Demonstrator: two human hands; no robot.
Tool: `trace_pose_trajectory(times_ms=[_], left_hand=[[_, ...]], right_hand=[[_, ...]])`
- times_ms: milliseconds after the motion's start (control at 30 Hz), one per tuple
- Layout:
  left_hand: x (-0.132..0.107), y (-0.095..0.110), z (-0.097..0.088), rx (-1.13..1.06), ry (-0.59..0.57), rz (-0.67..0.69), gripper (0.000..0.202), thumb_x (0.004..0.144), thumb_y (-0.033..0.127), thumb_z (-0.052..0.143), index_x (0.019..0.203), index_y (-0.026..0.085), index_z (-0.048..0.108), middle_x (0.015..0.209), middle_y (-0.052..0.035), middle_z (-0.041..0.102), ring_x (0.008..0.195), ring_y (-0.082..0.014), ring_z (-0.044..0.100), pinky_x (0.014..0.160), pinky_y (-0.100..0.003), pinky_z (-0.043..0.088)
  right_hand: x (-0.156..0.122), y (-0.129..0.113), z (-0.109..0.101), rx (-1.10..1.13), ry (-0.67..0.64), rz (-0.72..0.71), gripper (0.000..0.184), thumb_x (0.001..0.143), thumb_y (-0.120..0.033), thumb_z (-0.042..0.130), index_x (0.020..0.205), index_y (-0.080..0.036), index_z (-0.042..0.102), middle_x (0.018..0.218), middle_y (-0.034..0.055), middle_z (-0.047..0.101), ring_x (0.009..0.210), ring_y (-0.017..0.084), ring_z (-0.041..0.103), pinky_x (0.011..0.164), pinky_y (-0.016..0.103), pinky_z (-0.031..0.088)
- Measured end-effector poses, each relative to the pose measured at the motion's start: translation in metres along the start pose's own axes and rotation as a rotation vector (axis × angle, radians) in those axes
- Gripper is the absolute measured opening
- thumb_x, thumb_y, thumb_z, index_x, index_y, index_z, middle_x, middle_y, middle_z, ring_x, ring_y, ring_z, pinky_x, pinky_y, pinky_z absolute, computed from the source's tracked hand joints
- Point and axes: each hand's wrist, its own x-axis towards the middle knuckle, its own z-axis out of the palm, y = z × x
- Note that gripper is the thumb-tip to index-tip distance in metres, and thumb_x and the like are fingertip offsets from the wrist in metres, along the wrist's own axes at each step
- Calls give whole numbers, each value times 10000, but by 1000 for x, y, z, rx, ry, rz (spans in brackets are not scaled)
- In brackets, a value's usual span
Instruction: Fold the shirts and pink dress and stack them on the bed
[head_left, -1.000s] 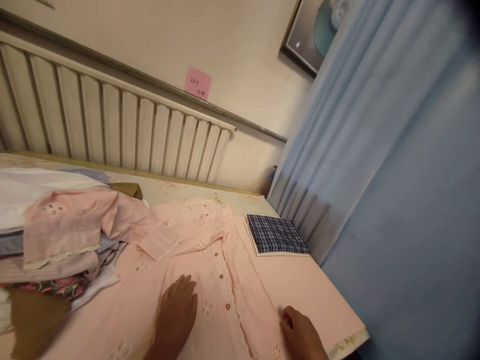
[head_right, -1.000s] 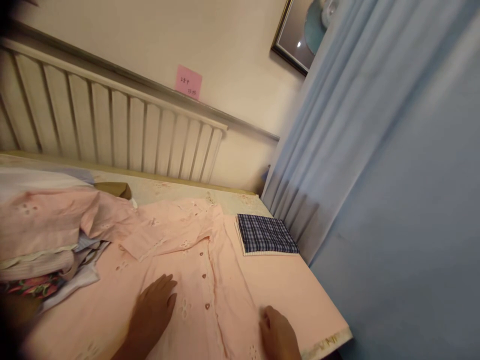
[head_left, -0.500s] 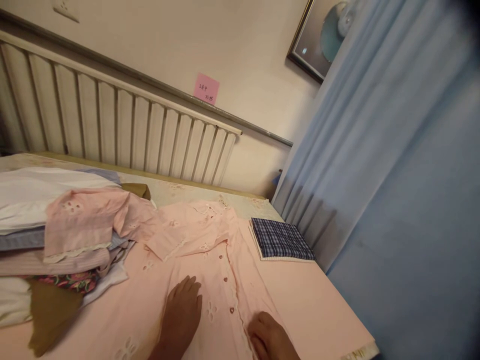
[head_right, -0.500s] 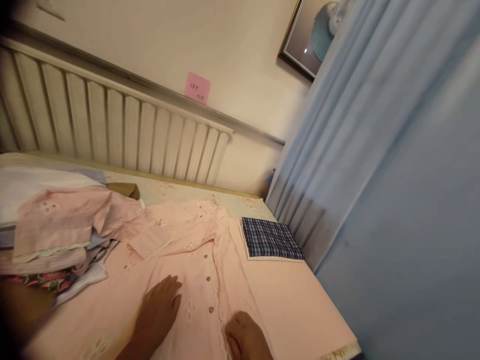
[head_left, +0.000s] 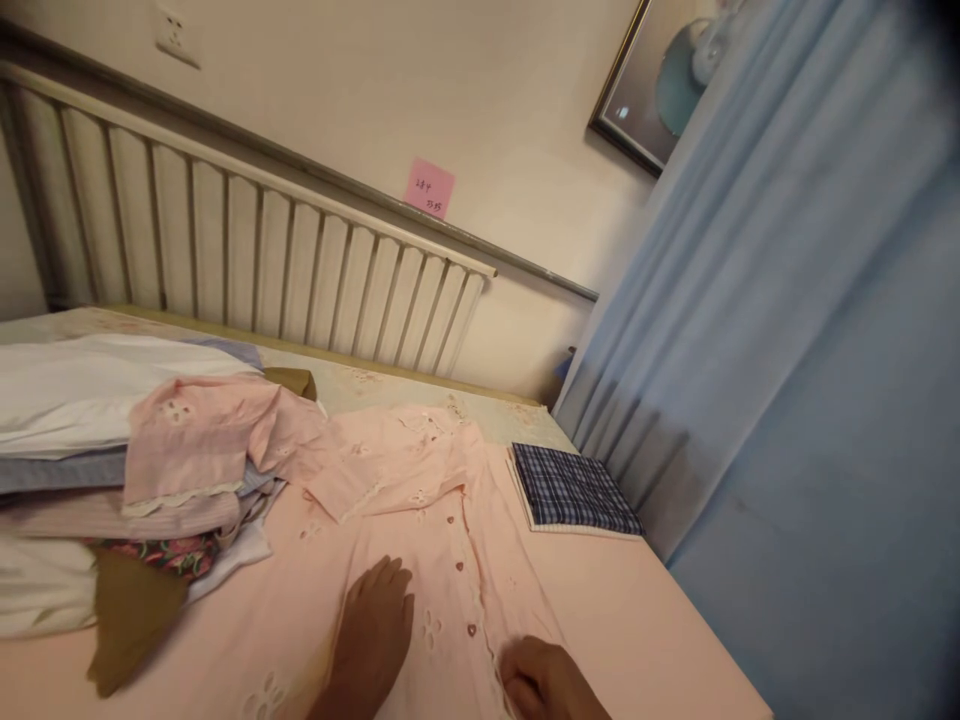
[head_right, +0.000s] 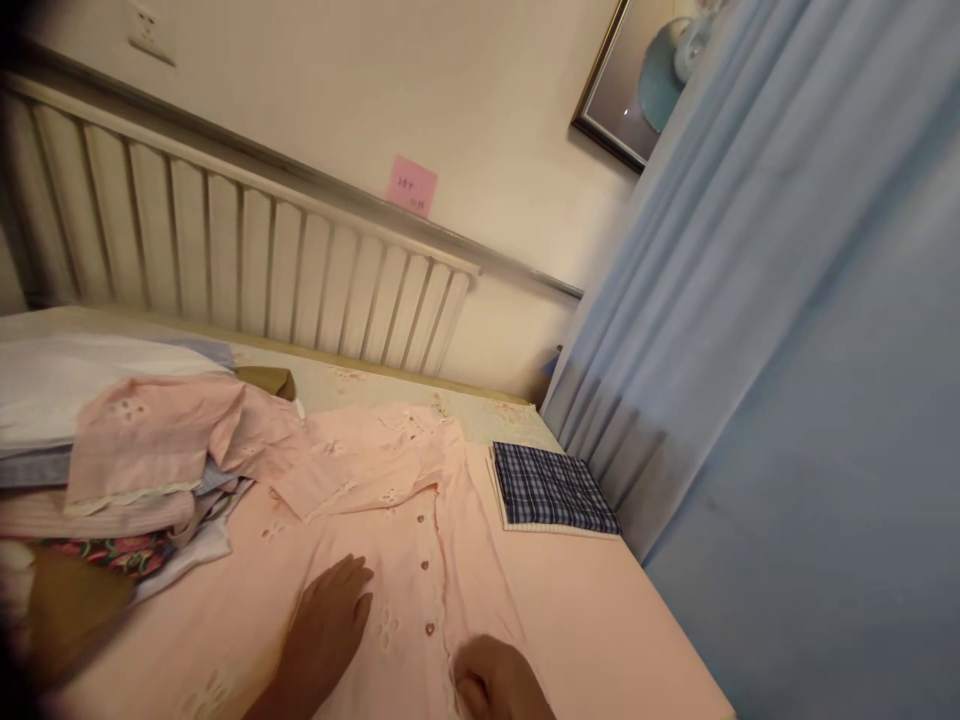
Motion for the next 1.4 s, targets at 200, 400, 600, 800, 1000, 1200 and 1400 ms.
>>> trace_pose_trajectory(times_ms=[200, 400, 600, 800, 1000, 1200, 1400], left_hand=[[-1, -2, 4, 3, 29, 9, 338, 853, 218, 425, 1063, 199, 689, 1201, -71, 661, 1175, -241, 559, 1030, -435, 392], [-3, 1, -1, -17, 21, -16, 352, 866, 224, 400, 1075, 193, 682, 1197, -71, 663, 1176, -237, 556, 1036, -433, 385], [-4, 1, 1, -52, 62, -43, 326, 858, 235, 422, 1039, 209, 691, 1182, -60, 671, 1163, -240, 567, 1035, -437, 397], [-4, -8, 2, -118, 79, -67, 346, 869, 314, 413, 1045, 199, 687, 1137, -77, 690, 1122, -243, 596, 1008, -443, 439], [14, -12, -20, -217, -24, -279, 433, 904, 375, 328, 1112, 155, 636, 1158, -89, 668, 1090, -210, 607, 971, -388, 466], [76, -21, -38, 51, 97, -257, 404, 891, 266, 332, 1170, 105, 575, 1173, -134, 623, 1138, -234, 530, 1003, -396, 398], [131, -28, -33, 386, 34, -293, 458, 868, 289, 376, 1256, 69, 476, 1174, -186, 556, 1092, -288, 488, 887, -419, 395]], right_hand=[[8, -7, 1, -42, 83, 72, 99, 826, -211, 465, 763, -215, 541, 770, -7, 614, 716, 139, 566, 631, 219, 401], [18, 11, 7, -99, 183, -4, 234, 913, -226, 393, 813, -217, 604, 814, 14, 647, 795, 159, 611, 705, 254, 474], [32, 51, 37, -380, 367, -351, 478, 933, -256, 429, 1409, -227, 391, 1429, 72, 450, 1322, 243, 405, 1051, 415, 413], [33, 62, 51, -469, 344, -374, 515, 935, -257, 445, 1440, -228, 350, 1441, 61, 433, 1321, 245, 410, 1048, 427, 430], [39, 69, 55, -399, 420, -422, 541, 917, -240, 469, 1444, -231, 344, 1411, 62, 469, 1284, 245, 460, 1018, 416, 458], [45, 79, 62, -350, 410, -415, 544, 876, -218, 487, 1414, -244, 404, 1397, 58, 484, 1254, 268, 493, 991, 427, 473], [49, 86, 66, -309, 424, -429, 542, 853, -238, 518, 1389, -230, 440, 1377, 69, 508, 1244, 279, 501, 995, 422, 458]])
